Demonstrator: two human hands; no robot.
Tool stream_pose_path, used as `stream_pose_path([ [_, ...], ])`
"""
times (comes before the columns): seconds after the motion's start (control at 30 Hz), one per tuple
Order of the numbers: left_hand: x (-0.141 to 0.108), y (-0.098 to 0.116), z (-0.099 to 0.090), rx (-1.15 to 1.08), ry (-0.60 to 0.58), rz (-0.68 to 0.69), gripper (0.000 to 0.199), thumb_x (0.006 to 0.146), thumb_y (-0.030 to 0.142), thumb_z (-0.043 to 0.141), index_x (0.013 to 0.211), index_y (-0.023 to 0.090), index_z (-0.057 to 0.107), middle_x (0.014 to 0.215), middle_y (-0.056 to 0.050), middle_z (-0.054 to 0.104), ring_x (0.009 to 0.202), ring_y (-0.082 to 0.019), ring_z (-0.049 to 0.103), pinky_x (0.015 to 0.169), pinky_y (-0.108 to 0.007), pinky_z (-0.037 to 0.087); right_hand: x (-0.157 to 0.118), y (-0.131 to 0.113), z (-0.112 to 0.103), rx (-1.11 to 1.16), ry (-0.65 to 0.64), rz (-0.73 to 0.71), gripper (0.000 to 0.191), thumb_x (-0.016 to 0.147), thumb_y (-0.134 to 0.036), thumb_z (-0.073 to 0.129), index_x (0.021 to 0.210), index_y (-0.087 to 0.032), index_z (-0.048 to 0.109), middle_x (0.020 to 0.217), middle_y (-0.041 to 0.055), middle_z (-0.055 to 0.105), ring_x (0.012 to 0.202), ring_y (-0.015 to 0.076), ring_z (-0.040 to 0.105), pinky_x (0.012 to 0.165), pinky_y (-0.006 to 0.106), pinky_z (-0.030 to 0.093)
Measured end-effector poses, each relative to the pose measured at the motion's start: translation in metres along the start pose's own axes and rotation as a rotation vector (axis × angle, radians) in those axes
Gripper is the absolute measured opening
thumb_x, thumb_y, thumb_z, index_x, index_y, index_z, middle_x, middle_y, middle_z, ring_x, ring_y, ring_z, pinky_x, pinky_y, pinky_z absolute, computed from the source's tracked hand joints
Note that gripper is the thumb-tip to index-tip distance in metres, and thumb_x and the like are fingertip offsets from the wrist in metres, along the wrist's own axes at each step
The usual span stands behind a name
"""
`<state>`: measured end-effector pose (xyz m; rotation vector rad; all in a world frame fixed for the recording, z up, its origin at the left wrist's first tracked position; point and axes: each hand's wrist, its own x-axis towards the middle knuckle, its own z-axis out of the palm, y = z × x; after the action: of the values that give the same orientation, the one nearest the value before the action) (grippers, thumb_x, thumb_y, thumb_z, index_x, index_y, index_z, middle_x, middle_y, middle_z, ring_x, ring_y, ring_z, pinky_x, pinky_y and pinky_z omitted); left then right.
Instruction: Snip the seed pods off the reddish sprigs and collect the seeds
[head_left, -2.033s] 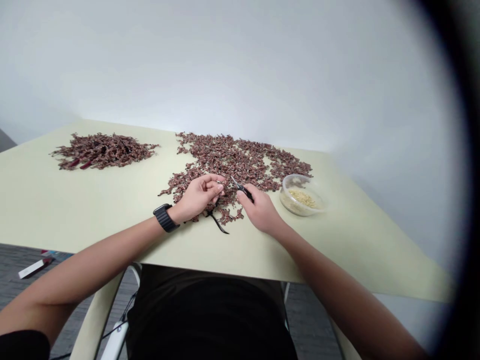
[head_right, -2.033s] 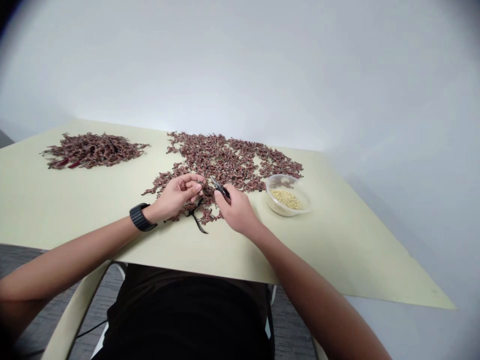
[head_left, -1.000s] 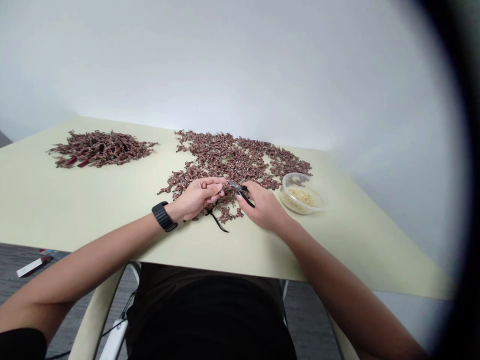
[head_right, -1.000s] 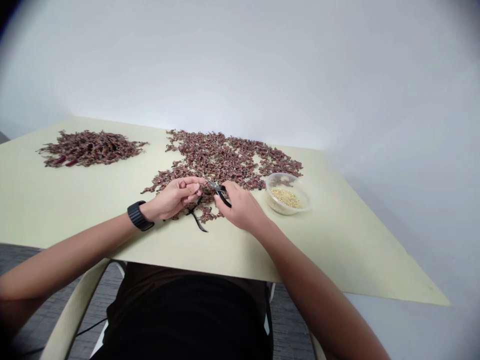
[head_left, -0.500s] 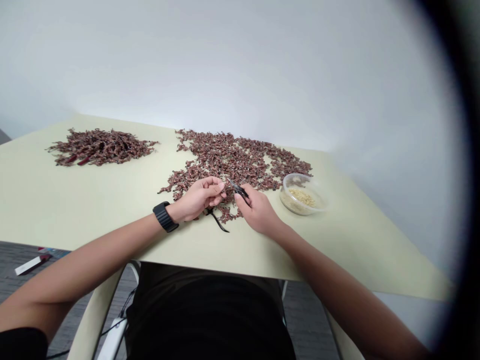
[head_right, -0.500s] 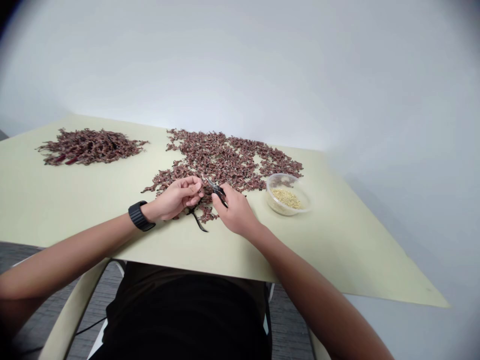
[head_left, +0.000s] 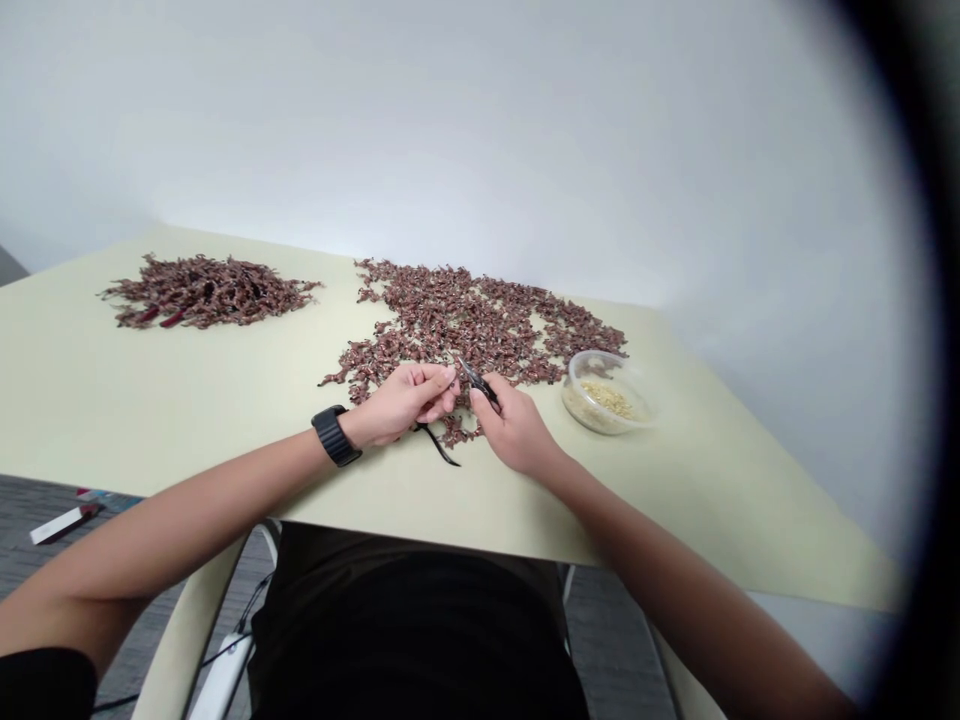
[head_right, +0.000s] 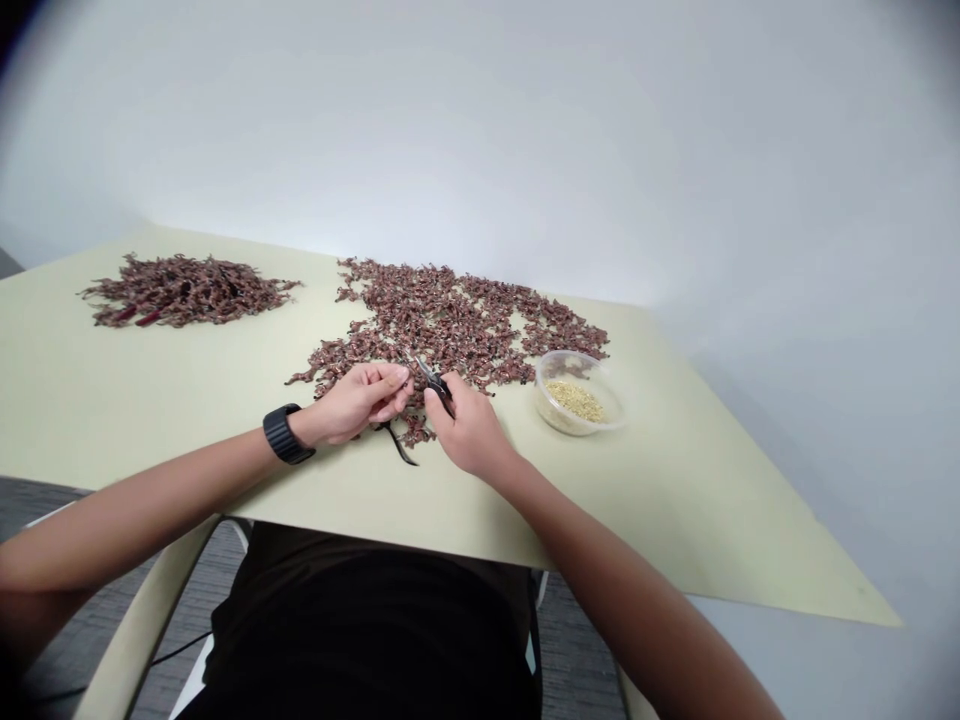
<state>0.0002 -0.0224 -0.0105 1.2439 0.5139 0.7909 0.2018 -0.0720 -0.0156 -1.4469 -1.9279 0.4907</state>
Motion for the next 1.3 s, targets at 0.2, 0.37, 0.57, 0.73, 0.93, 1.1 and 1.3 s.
stream_pose_path([
  [0.2,0.000,-0.005,-0.001,0.093,0.025,0.054,0.047,0.092,0.058,0.063,0.084,0.011,0.063,0.062,0.000,0.057,0.045,-0.005,0.040,0.042,-0.019,0.024,0.000,-0.001,0.004,0.026,0.001,0.037,0.027,0.102,-0.046,0.042,0.090,-0.024,0.050,0.069,-0.0013,0.058,0.062,0.0177,0.054,0.061,0.030,0.036],
  [0.37,-0.002,0.000,0.002,0.150,0.030,0.050,0.050,0.094,0.060,0.058,0.081,0.012,0.062,0.055,0.002,0.052,0.044,-0.005,0.037,0.042,-0.019,0.024,0.000,0.000,0.005,0.018,0.002,0.044,0.029,0.102,-0.047,0.043,0.086,-0.024,0.048,0.070,-0.0014,0.058,0.063,0.0174,0.054,0.062,0.030,0.036],
  [0.57,-0.007,0.014,0.009,0.342,0.033,0.080,0.050,0.096,0.059,0.055,0.077,0.013,0.060,0.054,0.002,0.053,0.044,-0.006,0.043,0.045,-0.018,0.032,0.005,0.002,-0.008,-0.031,0.049,0.001,0.027,0.102,-0.047,0.044,0.096,-0.023,0.054,0.069,-0.0020,0.054,0.061,0.0173,0.051,0.060,0.030,0.035],
  [0.73,-0.007,0.013,0.007,0.369,0.047,0.087,0.048,0.096,0.058,0.055,0.077,0.014,0.060,0.057,0.001,0.057,0.045,-0.006,0.046,0.045,-0.018,0.034,0.010,0.011,-0.024,-0.109,0.017,-0.099,0.023,0.099,-0.044,0.047,0.098,-0.022,0.054,0.074,-0.0001,0.054,0.068,0.0184,0.052,0.065,0.031,0.037],
  [0.93,-0.007,0.011,0.005,0.339,0.065,0.074,0.046,0.096,0.057,0.056,0.081,0.014,0.060,0.065,-0.002,0.062,0.046,-0.006,0.048,0.044,-0.018,0.035,0.011,0.014,-0.030,-0.142,-0.039,-0.138,0.022,0.098,-0.042,0.048,0.103,-0.021,0.056,0.078,0.0012,0.056,0.070,0.0184,0.051,0.067,0.031,0.038],
  [1.1,-0.007,0.012,0.006,0.361,0.069,0.069,0.045,0.097,0.055,0.055,0.081,0.014,0.060,0.063,-0.002,0.061,0.045,-0.006,0.048,0.044,-0.017,0.035,0.011,0.013,-0.029,-0.154,-0.069,-0.157,0.023,0.099,-0.041,0.048,0.105,-0.021,0.057,0.078,0.0010,0.055,0.071,0.0188,0.052,0.067,0.031,0.038],
  [1.3,-0.007,0.012,0.006,0.376,0.063,0.072,0.045,0.097,0.056,0.055,0.081,0.014,0.061,0.063,-0.002,0.062,0.046,-0.006,0.049,0.044,-0.016,0.036,0.011,0.013,-0.030,-0.158,-0.076,-0.151,0.024,0.099,-0.043,0.046,0.101,-0.022,0.058,0.073,-0.0004,0.051,0.067,0.0182,0.049,0.066,0.031,0.036],
])
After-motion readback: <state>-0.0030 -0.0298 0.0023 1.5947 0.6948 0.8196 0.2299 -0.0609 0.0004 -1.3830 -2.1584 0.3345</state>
